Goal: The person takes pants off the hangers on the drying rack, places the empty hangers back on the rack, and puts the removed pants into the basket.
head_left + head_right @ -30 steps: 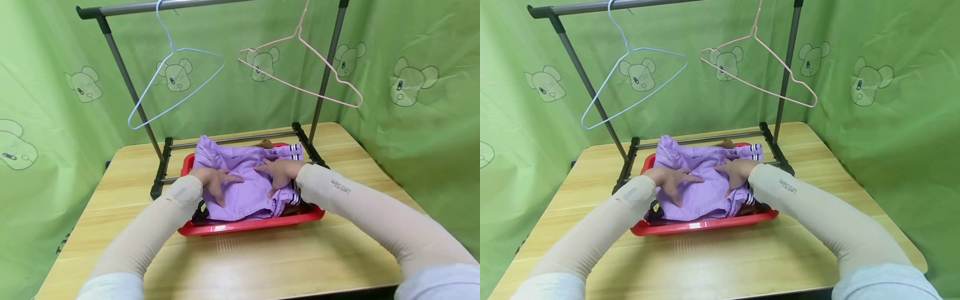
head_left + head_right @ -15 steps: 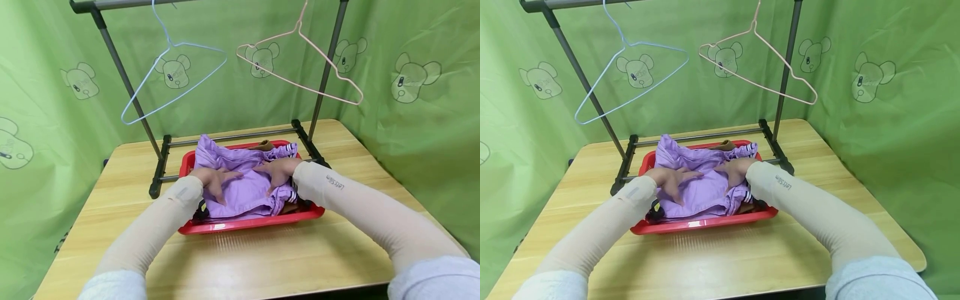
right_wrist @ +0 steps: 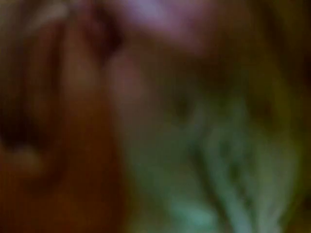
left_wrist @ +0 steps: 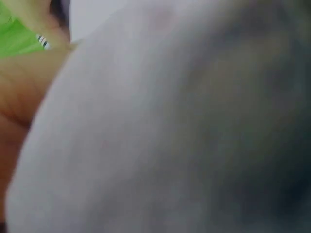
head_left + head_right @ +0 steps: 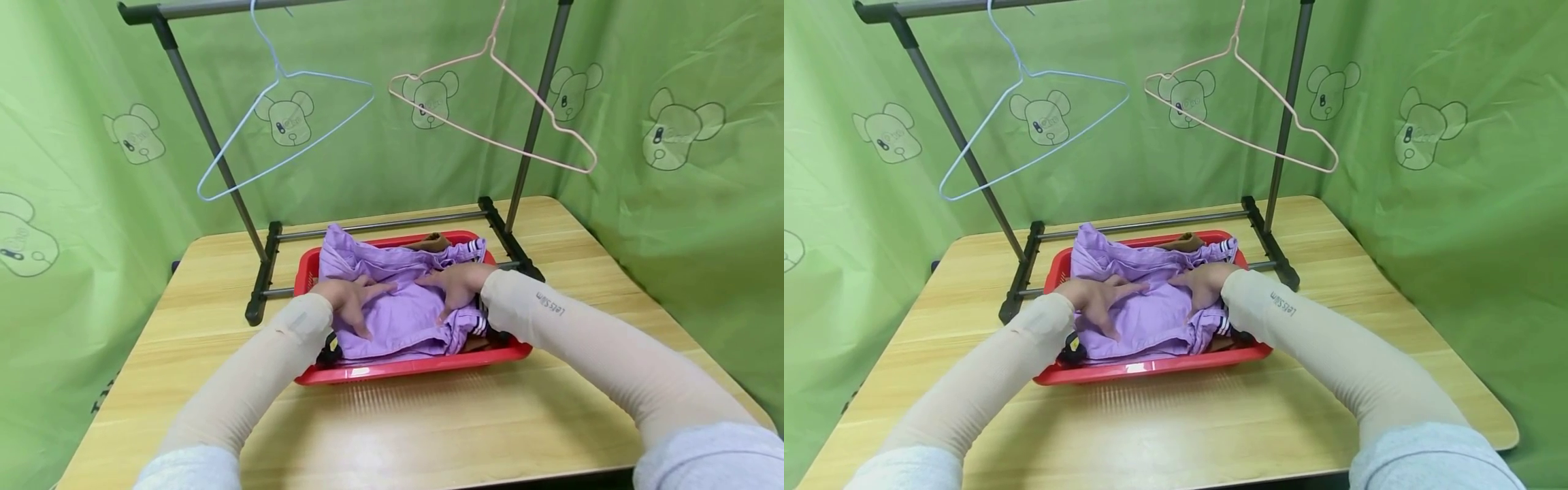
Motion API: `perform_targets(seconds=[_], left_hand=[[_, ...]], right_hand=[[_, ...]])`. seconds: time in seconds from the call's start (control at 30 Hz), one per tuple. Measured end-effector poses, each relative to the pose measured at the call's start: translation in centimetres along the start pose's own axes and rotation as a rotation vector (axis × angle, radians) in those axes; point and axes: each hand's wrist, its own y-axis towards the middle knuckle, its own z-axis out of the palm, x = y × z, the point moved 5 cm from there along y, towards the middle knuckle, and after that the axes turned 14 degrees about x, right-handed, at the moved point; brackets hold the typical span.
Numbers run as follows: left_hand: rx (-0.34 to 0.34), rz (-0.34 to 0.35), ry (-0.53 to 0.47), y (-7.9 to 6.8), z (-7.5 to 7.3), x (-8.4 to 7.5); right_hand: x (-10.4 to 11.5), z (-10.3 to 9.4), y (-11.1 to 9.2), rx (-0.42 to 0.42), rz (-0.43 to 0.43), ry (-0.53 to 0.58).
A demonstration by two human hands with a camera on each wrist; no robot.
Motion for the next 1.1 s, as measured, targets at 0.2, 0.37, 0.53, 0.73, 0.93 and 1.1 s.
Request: perform_targets(seconds=[0.2,0.37,0.53,0.73,0.93,1.1], left_hand=[[-0.037,-0.064,0.076,-0.3,0.6,-0.6],[-0.039,-0.083,0.089,-0.5,0.8,-0.7],[-0.042,-0.082,0.084,-0.8,0.6,-0.7],[-0.018,0.027,0.014,-1.9,0.5,-0.8],[-0.046,0.085,-0.09,-4.1,-0.5,-0.1],[-0.248,0.092,-0.108,-6.9,-2.1,1.0]], right_hand=[[0.6,0.9,0.3,-0.005,0.002,-0.013],[0.8,1.1,0.4,-0.014,0.007,-0.019],[0.7,0.7,0.1,-0.038,-0.002,-0.017],[0.3,0.2,-0.5,-0.134,-0.044,0.015],[-0.5,-1.0,-3.0,-0.285,-0.128,0.123],[-1.9,-2.2,-5.5,-0.394,-0.152,0.257]])
